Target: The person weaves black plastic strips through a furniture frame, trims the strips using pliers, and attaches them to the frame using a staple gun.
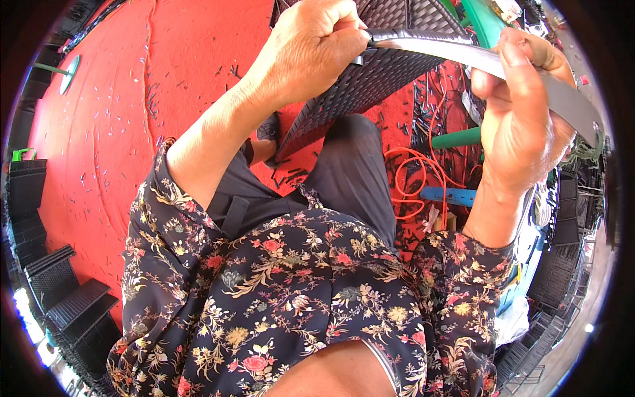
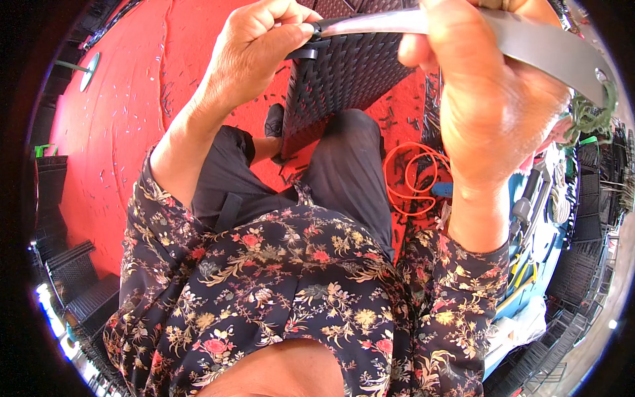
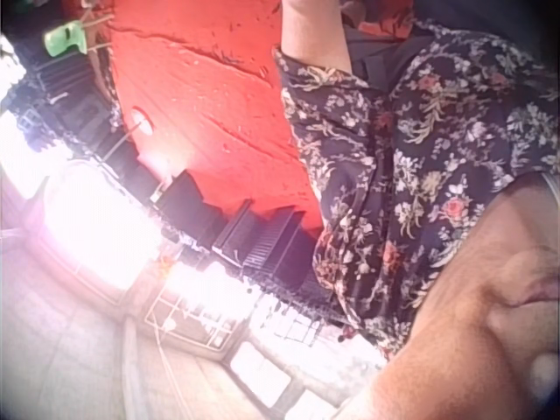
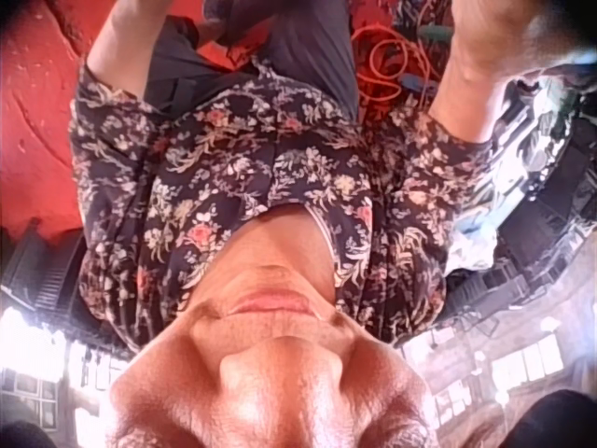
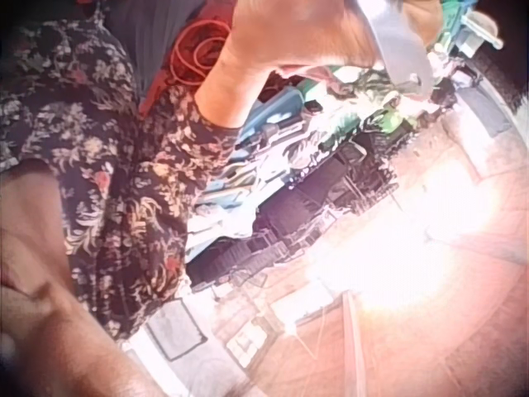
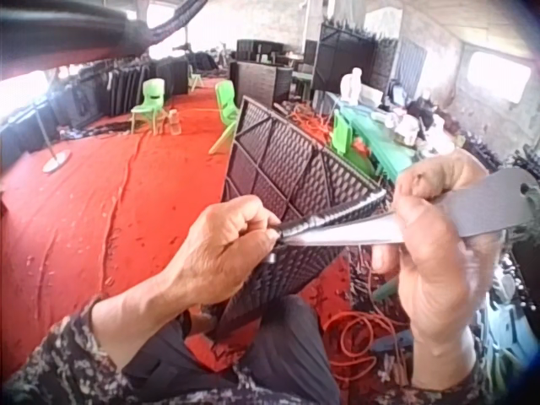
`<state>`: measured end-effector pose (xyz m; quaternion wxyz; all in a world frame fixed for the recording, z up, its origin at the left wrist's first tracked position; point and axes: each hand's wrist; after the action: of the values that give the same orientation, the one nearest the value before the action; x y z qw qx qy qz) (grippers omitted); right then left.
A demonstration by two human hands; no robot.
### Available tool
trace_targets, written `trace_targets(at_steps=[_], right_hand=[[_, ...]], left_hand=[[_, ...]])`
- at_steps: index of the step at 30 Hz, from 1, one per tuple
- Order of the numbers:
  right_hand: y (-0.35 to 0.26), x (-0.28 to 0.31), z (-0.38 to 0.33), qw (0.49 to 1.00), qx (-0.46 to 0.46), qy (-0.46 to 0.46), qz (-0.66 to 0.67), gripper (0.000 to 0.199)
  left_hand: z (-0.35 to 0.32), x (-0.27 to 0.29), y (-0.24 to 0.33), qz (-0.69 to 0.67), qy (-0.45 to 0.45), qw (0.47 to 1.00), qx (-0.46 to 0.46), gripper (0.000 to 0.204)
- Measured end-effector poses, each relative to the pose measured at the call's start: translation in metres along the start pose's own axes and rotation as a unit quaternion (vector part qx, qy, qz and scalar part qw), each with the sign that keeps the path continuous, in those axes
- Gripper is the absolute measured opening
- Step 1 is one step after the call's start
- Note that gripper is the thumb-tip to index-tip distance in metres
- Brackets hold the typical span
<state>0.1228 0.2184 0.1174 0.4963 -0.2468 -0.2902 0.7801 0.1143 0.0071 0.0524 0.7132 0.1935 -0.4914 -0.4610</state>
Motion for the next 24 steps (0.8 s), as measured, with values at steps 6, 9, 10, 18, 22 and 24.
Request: trace_targets(at_steps=[6, 9, 10, 18, 22, 24], right_hand=[[0.021, -0.012, 0.017, 0.977, 0.158, -0.056, -0.133, 0.008], [0.035, 0.005, 0.042, 0.936, 0.255, -0.137, -0.202, 0.014], [0.028, -0.009, 0.045, 0.952, 0.205, -0.159, -0.163, 0.014], [0.054, 0.0, 0.079, 0.976, -0.022, -0.214, -0.04, 0.027], [0.05, -0.002, 0.081, 0.906, 0.239, -0.289, -0.197, 0.016], [0.059, 0.006, 0.096, 0.8, 0.359, -0.296, -0.379, 0.013]], left_hand=[[0.002, -0.002, 0.002, -0.016, 0.009, 1.0, 0.008, 0.018], [0.001, -0.004, -0.009, -0.024, 0.019, 0.999, -0.021, 0.016], [0.0, -0.004, -0.008, -0.012, 0.02, 1.0, -0.014, 0.016], [0.0, -0.003, 0.002, 0.03, 0.017, 0.998, 0.045, 0.011], [-0.001, -0.003, 0.008, 0.034, 0.003, 0.995, 0.097, 0.014], [-0.001, -0.003, 0.009, 0.066, 0.014, 0.996, 0.057, 0.015]])
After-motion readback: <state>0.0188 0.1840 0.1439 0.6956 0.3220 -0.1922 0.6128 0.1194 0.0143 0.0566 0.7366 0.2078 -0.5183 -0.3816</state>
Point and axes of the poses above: each hand's wrist, its own z-axis towards the middle knuckle, its own x-axis out of the back of the hand, y = z × x, and after that the axes turned 14 degrees about z, right-handed
